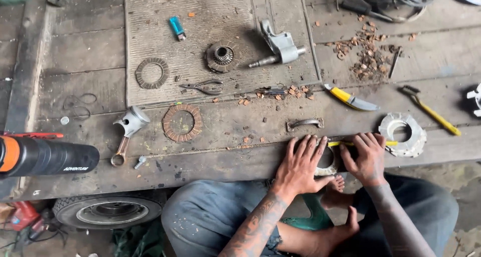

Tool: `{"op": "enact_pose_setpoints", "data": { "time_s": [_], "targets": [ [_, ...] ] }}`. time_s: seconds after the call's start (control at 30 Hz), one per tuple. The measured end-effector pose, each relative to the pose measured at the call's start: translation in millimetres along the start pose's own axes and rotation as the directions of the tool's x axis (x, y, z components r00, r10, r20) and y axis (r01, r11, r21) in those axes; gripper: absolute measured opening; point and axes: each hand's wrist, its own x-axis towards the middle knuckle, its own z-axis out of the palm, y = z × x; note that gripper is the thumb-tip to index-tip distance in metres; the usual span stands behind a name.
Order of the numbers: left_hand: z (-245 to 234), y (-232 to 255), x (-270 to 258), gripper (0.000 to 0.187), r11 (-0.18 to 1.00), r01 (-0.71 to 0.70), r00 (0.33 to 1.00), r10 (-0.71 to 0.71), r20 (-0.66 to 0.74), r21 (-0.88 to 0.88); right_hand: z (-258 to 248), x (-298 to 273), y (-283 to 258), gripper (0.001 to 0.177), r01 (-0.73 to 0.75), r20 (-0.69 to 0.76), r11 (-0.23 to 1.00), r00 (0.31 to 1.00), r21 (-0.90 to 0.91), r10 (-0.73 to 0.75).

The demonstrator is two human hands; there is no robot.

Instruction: The person uses a yellow utility knife to scrape and clean the surface of a circular metal part held in their left hand. They then place the part on a wooden workbench and use a wire brush to scrub it, followed by further scraping with the knife.

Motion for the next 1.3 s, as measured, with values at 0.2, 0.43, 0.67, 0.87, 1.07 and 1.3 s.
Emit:
{"op": "enact_pose_setpoints", "data": {
  "time_s": [0.2, 0.43, 0.67, 0.87, 1.07, 1.3],
  "targets": [
    [0, 2, 0, 0.099, 0.999, -0.011, 1.000, 0.010, 0.019, 0.036, -8, 1, -4, 0.033, 0.138, 0.033, 0.982, 0.989, 0.126, -0.144],
    [26, -2, -12, 0.110, 0.995, -0.037, 0.994, 0.046, -0.097, 0.090, -10, -4, 6, 0.040, 0.136, 0.041, 0.976, 0.989, 0.171, -0.145],
    [14, -3, -7, 0.106, 0.988, -0.084, 0.993, 0.093, -0.066, 0.131, -34, 19, -9, 0.031, 0.200, 0.018, 0.979, 0.980, -0.047, -0.200],
    [14, -7, -11, 0.109, 0.997, -0.048, 0.999, 0.047, 0.021, 0.063, -30, 5, -8, 0.027, 0.211, 0.044, 0.970, 0.977, -0.116, -0.207],
    [16, -9, -12, 0.107, 0.996, -0.047, 0.999, 0.046, 0.019, 0.079, -25, 0, -35, 0.028, 0.205, 0.089, 0.970, 0.977, -0.130, -0.195],
    [16, -7, -11, 0.106, 0.995, -0.047, 0.999, 0.046, 0.012, 0.085, -18, -17, -15, 0.026, 0.155, 0.087, 0.984, 0.985, -0.089, -0.147]
  ]
}}
